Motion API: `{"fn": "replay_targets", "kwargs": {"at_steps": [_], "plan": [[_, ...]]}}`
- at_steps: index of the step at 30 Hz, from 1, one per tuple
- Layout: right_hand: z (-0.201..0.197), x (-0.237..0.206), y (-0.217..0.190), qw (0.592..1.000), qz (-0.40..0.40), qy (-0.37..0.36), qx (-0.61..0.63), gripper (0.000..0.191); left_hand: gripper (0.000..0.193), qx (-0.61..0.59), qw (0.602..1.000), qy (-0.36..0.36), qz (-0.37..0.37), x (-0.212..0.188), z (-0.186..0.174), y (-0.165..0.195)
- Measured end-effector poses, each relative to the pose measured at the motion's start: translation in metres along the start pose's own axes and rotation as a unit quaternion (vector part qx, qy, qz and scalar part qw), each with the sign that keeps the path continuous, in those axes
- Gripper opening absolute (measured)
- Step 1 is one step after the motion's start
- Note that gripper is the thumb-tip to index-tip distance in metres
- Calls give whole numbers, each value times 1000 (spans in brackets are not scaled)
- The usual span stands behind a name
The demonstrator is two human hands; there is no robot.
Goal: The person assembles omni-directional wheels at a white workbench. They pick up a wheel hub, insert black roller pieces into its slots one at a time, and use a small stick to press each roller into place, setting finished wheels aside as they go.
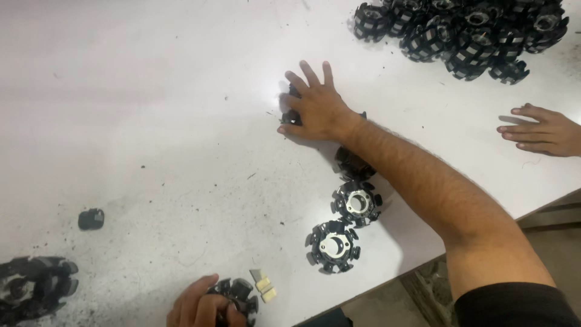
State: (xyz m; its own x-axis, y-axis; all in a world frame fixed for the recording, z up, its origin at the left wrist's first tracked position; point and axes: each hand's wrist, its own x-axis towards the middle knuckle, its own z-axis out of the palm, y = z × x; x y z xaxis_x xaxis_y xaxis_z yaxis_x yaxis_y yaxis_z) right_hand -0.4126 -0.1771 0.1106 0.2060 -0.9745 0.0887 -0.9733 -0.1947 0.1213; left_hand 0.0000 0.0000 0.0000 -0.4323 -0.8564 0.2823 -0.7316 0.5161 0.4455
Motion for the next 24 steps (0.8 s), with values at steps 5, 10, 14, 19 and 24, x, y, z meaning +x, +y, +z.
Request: {"fn": "replay_targets", "kwargs": {"at_steps": [5,10,14,19,24], "plan": [[30,0,53,993,81,-32,78,56,19,-6,999,6,45,27,42,-36],[51,-47,121,993,93,7,71,47,18,-3,998,-10,56,46,68,-39],[42,-121,170,984,174,4,43,46,17,-2,998,-19,64,65,81,-29],[27,-208,231,932,352,-32,83,47,16,2,997,-22,69,69,85,-14],[11,-250,275,931,334,149,2,36,15,1,997,-22,75,64,89,-16]]}}
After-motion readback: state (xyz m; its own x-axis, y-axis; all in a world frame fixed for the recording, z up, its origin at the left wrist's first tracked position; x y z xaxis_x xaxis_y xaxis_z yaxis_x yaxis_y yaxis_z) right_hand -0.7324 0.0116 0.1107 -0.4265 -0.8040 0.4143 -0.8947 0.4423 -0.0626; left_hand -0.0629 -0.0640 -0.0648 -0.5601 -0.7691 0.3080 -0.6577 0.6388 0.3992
